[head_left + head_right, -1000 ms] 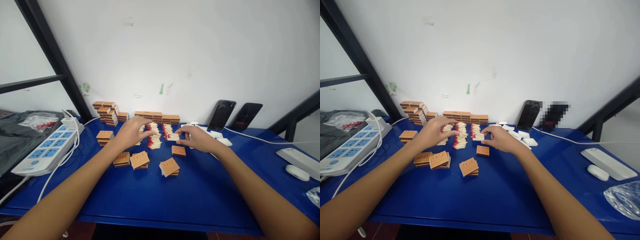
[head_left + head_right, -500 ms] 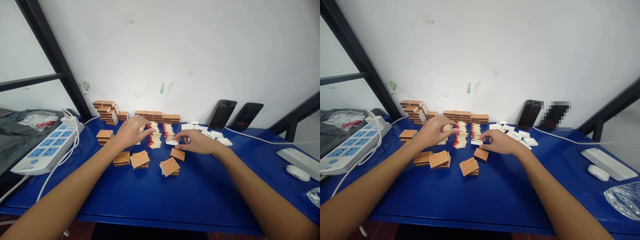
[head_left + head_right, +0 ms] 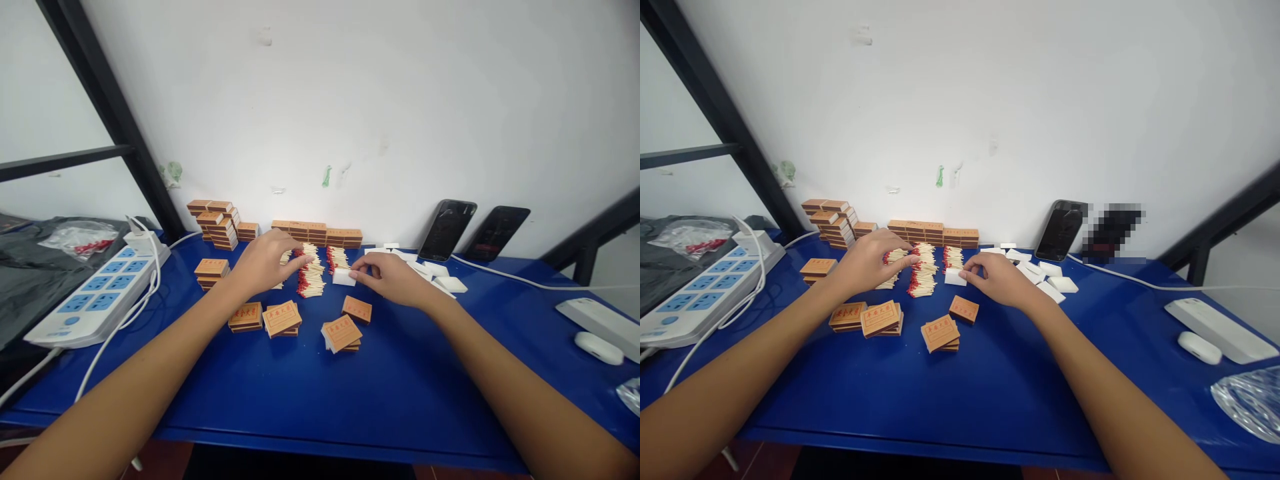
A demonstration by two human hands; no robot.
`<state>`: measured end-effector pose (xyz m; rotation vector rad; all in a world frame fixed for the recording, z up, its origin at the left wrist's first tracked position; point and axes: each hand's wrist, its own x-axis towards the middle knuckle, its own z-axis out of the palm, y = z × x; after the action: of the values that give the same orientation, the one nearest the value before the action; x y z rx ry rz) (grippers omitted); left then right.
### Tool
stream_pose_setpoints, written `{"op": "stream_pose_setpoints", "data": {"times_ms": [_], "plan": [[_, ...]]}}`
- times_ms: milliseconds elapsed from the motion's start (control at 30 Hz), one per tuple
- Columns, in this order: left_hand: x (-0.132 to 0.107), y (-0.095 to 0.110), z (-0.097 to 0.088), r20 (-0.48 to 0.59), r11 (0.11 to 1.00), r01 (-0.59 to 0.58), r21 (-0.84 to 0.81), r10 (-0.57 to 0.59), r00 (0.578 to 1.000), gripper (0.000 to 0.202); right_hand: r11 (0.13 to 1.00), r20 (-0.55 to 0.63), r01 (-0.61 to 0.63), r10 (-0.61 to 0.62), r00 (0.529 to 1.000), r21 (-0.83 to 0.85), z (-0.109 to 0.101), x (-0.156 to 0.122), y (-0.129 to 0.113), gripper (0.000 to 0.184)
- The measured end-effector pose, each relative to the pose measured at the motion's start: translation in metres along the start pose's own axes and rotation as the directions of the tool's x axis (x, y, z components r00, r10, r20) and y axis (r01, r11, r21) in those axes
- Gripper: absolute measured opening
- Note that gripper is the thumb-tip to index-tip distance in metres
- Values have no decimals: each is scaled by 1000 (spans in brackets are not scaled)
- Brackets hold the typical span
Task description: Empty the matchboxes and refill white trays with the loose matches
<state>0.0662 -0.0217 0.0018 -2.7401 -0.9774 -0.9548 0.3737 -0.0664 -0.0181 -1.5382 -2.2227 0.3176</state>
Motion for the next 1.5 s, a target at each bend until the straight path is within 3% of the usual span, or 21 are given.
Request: {"op": "stream_pose_setpoints", "data": {"times_ms": [167,333,533,700,1267,1400,1500], "plan": [[0,1,-1,0,1000,7,1,-7,1000,40,1000,-137,-12,9,991,-25,13,2,3,25],[-1,0,1,-5,1000,6,5,-6,1000,41,999,-167,35,-40,985,-34,20,2,4,21],[-1,-1,2,2,1000,-3,26,3,1000,41,991,-58,99,-105,993,-95,14,-2,2,28],[-1,0,1,4,1000,-1,28,1,1000,43,993,-18,74,-76,997,-93,14,-2,2,33],[-1,-3,1,21,999,-8,50,7,1000,42,988,-86,121,-130,988,-100,9,-2,5,36],[0,-4,1,20,999,-14,36,13,1000,41,986,-95,106,-119,988,-132,-2,-2,8,37],[0,-5,2,13,999,-22,28,21,1000,40,957,-144,4,-48,988,-289,-24,-8,13,37]]}}
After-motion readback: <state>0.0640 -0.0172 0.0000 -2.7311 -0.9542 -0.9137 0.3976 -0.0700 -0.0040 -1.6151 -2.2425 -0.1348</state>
